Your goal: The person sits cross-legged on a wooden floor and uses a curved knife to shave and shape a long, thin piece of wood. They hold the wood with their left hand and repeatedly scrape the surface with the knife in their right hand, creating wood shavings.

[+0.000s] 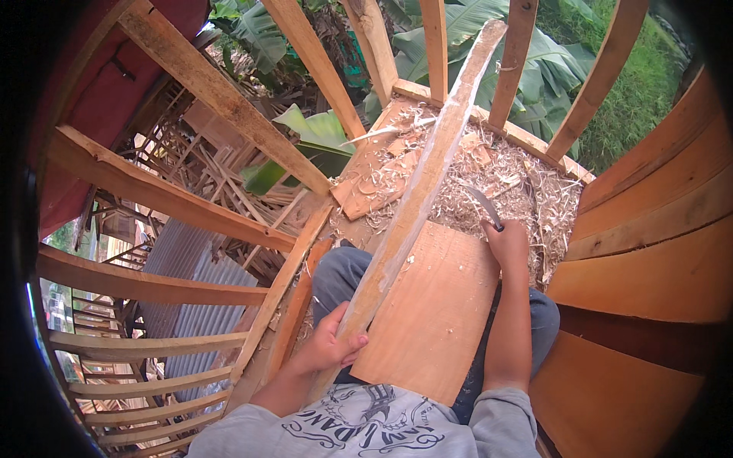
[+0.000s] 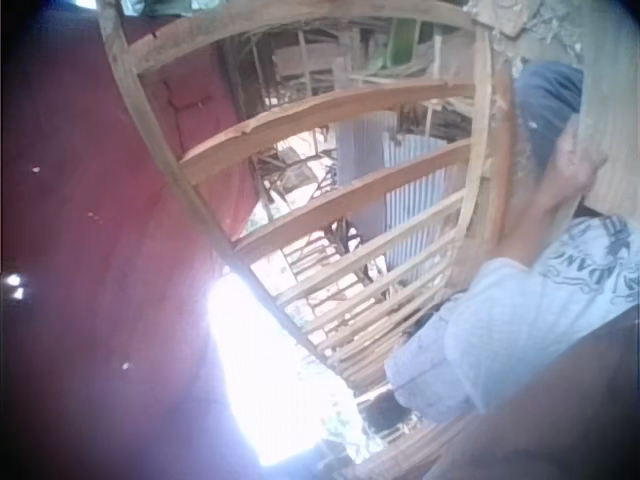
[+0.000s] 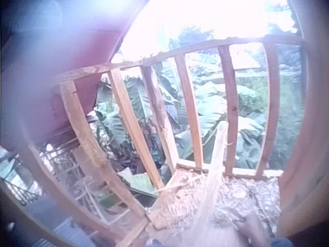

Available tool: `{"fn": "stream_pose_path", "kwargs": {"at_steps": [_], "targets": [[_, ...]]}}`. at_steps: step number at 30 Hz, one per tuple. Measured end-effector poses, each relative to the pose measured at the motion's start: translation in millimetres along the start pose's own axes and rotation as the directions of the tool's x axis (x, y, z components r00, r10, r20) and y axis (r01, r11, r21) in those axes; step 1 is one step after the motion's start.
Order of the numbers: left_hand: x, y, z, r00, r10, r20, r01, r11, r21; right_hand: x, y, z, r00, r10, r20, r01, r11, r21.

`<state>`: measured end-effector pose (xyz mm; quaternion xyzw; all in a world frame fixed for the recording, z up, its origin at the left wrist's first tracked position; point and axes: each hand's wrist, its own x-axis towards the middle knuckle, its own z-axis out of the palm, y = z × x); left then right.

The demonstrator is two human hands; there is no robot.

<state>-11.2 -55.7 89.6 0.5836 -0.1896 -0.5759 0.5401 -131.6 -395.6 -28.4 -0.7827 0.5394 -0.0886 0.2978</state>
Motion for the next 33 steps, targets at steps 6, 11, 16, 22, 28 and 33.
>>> {"fn": "stream_pose_path", "kwargs": {"at_steps": [6,11,16,22,28,33], "targets": [[-5.3,-0.2,-1.5,0.995,0.033,0.094,-0.037,0.999,0.040,-13.1,-0.9,0.5,0.999,-0.033,-0.019,0.032,0.997,-0.070],[-13.3,-7.0,-3.8,0.985,0.117,0.129,-0.124,0.991,0.051,-17.3,10.1,8.0,0.991,-0.099,-0.091,0.087,0.988,-0.129],[-30.9,-16.4,-7.6,0.973,0.214,0.090,-0.211,0.977,-0.037,-30.4,21.0,5.4,0.996,-0.092,-0.010,0.091,0.994,-0.067],[-58.9,-19.0,-18.6,0.957,0.279,0.081,-0.276,0.960,-0.043,-73.2,22.8,-4.3,0.978,-0.196,-0.071,0.195,0.981,-0.016],[-88.6,-21.3,-22.5,0.929,0.326,0.177,-0.310,0.944,-0.112,-109.4,-29.0,-40.7,0.997,-0.020,0.079,-0.025,0.843,0.538],[-94.3,-20.5,-23.8,0.913,0.258,0.316,-0.158,0.937,-0.310,-132.9,-53.7,-54.6,0.981,-0.046,-0.187,0.155,0.768,0.621]]}}
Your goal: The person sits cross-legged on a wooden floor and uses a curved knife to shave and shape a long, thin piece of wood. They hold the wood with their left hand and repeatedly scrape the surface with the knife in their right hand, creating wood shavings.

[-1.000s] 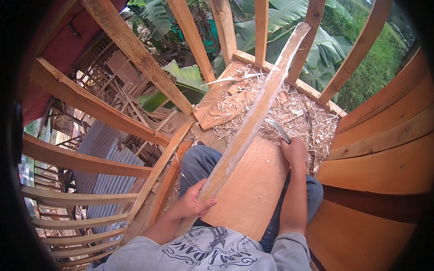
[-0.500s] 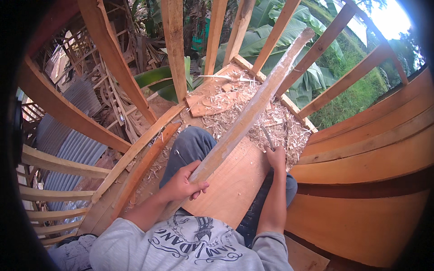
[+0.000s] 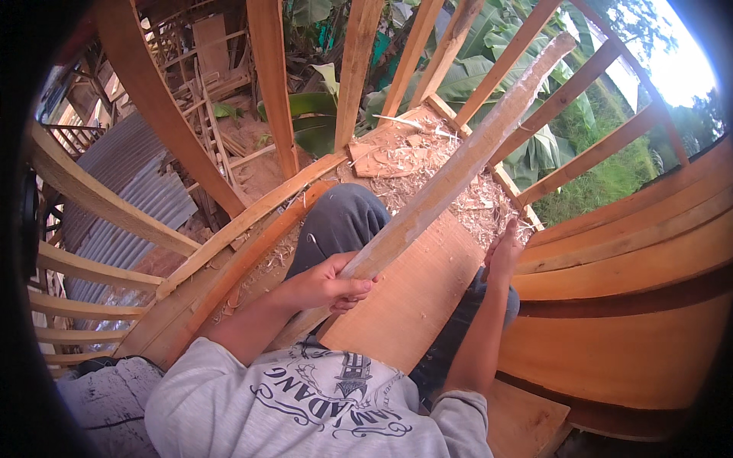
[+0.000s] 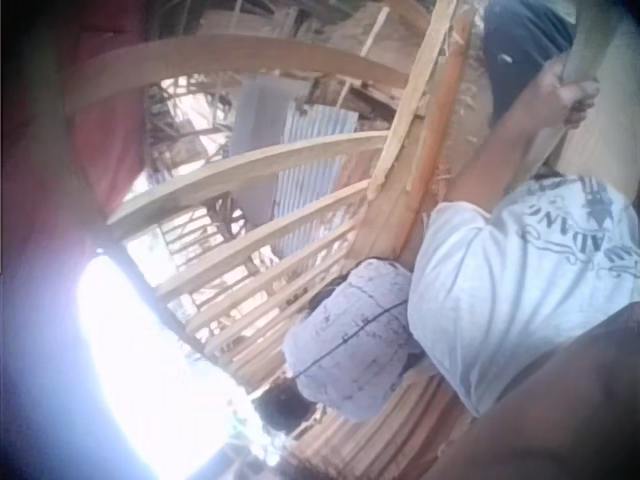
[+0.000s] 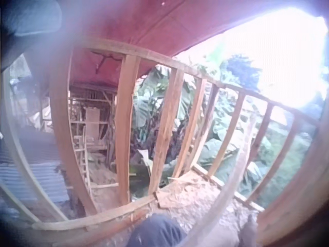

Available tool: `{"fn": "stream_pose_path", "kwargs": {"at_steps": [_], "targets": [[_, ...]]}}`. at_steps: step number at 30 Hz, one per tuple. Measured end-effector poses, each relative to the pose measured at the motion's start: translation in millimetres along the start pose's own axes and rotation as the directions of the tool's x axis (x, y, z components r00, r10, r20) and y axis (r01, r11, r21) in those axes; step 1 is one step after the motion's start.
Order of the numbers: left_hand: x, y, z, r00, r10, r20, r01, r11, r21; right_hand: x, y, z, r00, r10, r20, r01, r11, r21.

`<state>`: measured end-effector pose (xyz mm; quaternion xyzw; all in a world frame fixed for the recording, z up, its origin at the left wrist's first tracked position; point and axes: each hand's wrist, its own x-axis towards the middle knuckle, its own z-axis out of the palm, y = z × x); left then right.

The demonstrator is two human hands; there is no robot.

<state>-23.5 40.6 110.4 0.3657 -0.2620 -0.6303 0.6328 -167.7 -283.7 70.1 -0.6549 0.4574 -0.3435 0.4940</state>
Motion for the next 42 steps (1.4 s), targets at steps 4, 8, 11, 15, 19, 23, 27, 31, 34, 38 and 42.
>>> {"fn": "stream_pose_path", "kwargs": {"at_steps": [4,8,11,15,19,23,27,31,34,38,42], "targets": [[11.1,4.3,-1.3,0.991,-0.118,0.064,0.127,0.979,-0.162,-42.9,-16.0,18.9,0.944,-0.284,0.169,0.276,0.958,0.075],[42.7,16.5,-9.6,0.978,-0.183,0.103,0.201,0.958,-0.203,-100.7,-52.5,42.0,0.834,-0.394,0.385,0.488,0.854,-0.183],[65.4,19.4,-13.3,0.965,-0.264,-0.009,0.263,0.963,-0.057,-106.9,-55.5,50.5,0.781,-0.413,0.469,0.582,0.753,-0.306],[90.1,27.4,4.7,0.990,-0.054,-0.127,0.106,0.888,0.447,-84.9,-45.5,54.1,0.788,-0.428,0.443,0.605,0.672,-0.427],[106.7,21.9,6.1,0.987,0.009,-0.158,0.082,0.825,0.560,-52.3,-28.7,55.2,0.738,-0.541,0.403,0.674,0.626,-0.393],[122.5,25.1,12.2,0.964,-0.069,-0.258,0.191,0.854,0.484,-31.0,-22.9,50.7,0.736,-0.546,0.401,0.677,0.598,-0.429],[138.6,23.6,5.4,0.971,-0.064,-0.231,0.180,0.831,0.526,-12.6,-17.1,51.2,0.757,-0.540,0.367,0.653,0.605,-0.456],[145.9,21.6,1.1,0.948,-0.132,-0.289,0.262,0.838,0.478,-0.1,-7.3,54.0,0.791,-0.510,0.338,0.612,0.649,-0.452],[143.0,17.6,0.8,0.943,-0.180,-0.278,0.298,0.828,0.475,22.0,12.4,52.7,0.895,-0.417,0.161,0.441,0.764,-0.471],[141.8,15.9,6.9,0.934,-0.281,-0.221,0.348,0.856,0.383,108.8,45.1,-38.8,0.937,-0.043,-0.348,-0.061,0.958,-0.281],[135.5,14.4,-1.9,0.931,-0.311,-0.190,0.357,0.881,0.310,61.5,17.7,-15.9,0.996,-0.075,-0.040,0.062,0.965,-0.256]]}}
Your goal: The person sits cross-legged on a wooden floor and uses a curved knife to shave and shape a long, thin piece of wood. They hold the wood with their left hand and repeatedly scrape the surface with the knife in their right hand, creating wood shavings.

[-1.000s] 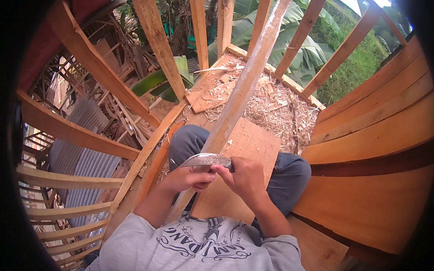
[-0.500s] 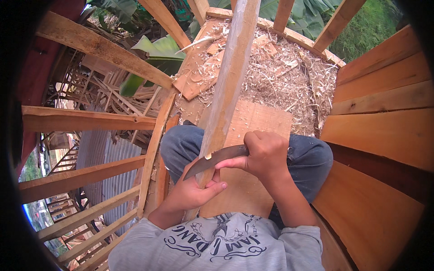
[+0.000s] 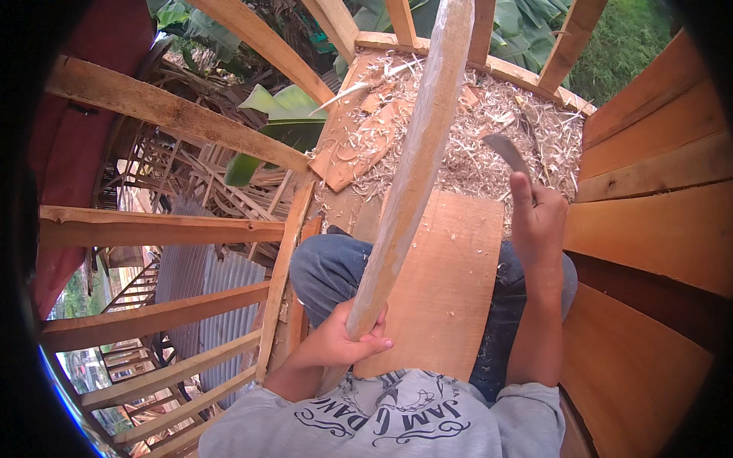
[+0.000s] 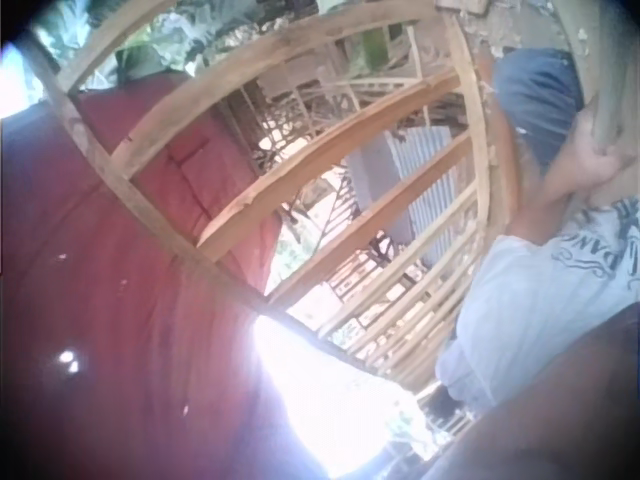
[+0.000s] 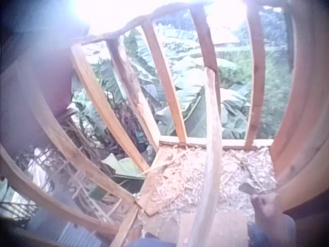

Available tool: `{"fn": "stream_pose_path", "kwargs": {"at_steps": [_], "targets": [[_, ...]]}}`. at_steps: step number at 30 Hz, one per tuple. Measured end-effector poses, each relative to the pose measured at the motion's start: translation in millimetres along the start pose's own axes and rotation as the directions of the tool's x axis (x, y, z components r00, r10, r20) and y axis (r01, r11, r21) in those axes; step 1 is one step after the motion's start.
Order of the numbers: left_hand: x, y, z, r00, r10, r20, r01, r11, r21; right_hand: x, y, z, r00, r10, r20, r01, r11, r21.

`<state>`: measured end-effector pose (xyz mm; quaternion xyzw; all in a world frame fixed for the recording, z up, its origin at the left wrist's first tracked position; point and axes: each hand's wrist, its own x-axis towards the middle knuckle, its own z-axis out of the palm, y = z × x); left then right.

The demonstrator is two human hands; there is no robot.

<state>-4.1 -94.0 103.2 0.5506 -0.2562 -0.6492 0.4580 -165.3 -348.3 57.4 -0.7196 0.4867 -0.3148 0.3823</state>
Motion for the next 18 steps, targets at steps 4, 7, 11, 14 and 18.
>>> {"fn": "stream_pose_path", "kwargs": {"at_steps": [4,7,11,14,18], "targets": [[-3.4,1.6,-0.3,1.000,-0.006,-0.010,0.007,0.996,0.094,-67.5,-36.3,24.6,0.959,-0.107,0.261,0.115,0.993,-0.016],[-8.7,-3.1,-6.3,0.999,-0.012,-0.033,0.015,0.996,0.088,-98.7,-42.5,41.8,0.921,-0.256,0.294,0.278,0.960,-0.035],[-6.1,-6.8,9.4,0.985,0.103,-0.137,-0.076,0.979,0.188,-100.9,-41.6,44.3,0.907,-0.327,0.265,0.362,0.928,-0.092],[-9.6,-5.1,14.6,0.986,0.073,-0.149,-0.043,0.980,0.195,-92.1,-40.1,44.9,0.912,-0.363,0.190,0.389,0.913,-0.121],[-14.2,-7.9,16.3,0.986,0.029,-0.166,-0.001,0.986,0.169,-80.4,-36.2,51.2,0.891,-0.444,0.094,0.453,0.877,-0.159]]}}
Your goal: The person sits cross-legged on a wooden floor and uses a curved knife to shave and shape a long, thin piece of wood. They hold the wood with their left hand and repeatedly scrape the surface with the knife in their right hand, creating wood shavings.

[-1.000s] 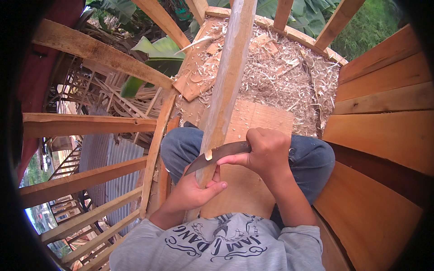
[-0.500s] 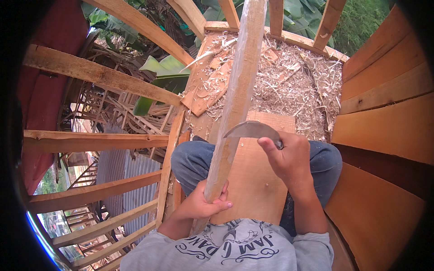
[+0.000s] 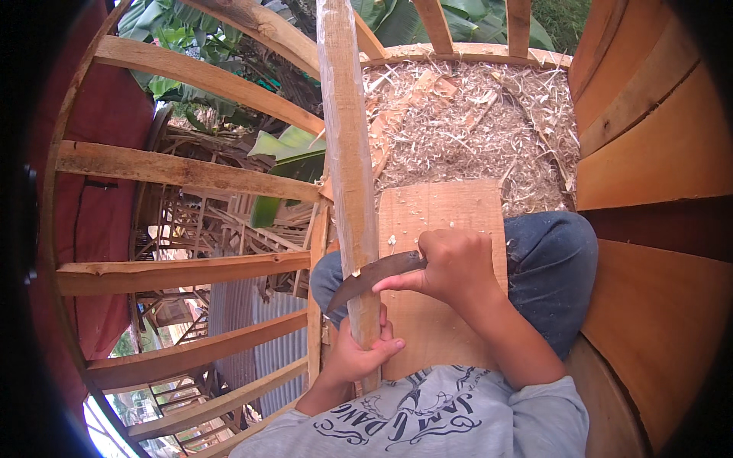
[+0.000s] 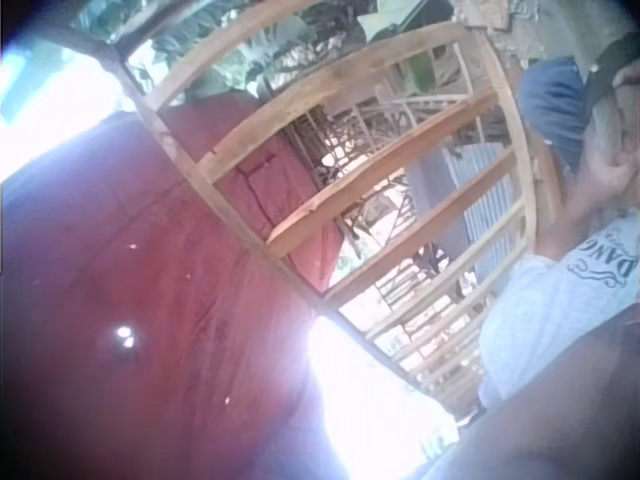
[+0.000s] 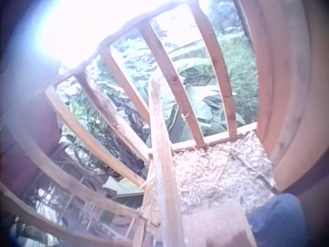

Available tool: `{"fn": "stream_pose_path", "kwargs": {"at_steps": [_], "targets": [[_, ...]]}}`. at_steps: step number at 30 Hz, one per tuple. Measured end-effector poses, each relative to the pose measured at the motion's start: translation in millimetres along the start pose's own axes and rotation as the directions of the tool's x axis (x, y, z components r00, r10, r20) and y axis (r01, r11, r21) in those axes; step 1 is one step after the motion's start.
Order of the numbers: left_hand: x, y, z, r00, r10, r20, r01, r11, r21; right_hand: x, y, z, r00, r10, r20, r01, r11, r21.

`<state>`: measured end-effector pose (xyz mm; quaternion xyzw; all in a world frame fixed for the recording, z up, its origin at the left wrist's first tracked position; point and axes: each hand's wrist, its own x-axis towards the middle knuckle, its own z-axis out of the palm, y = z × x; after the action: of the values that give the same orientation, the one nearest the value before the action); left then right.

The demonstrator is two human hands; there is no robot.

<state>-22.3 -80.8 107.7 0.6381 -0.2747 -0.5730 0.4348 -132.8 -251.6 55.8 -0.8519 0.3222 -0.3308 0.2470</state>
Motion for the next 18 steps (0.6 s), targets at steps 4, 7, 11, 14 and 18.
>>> {"fn": "stream_pose_path", "kwargs": {"at_steps": [4,7,11,14,18], "targets": [[-3.2,5.8,0.1,0.999,-0.012,-0.033,0.011,0.999,-0.043,9.3,-1.8,2.1,0.999,0.006,0.031,-0.006,1.000,0.017],[-3.5,0.9,-4.5,0.998,0.021,-0.051,-0.020,0.999,0.026,13.8,-0.8,8.6,0.999,0.047,0.027,-0.048,0.999,0.023],[-19.6,-2.3,18.2,0.983,-0.060,0.171,0.044,0.995,0.092,60.5,118.9,-20.1,0.712,0.682,-0.164,-0.645,0.729,0.230],[-18.0,-4.3,1.6,0.989,-0.117,0.095,0.108,0.989,0.097,56.9,146.4,-43.6,0.752,0.626,-0.204,-0.530,0.760,0.376],[-7.7,-14.7,-23.8,0.991,-0.122,0.059,0.131,0.973,-0.192,20.6,77.0,-38.5,0.847,0.524,-0.090,-0.454,0.801,0.390]]}}
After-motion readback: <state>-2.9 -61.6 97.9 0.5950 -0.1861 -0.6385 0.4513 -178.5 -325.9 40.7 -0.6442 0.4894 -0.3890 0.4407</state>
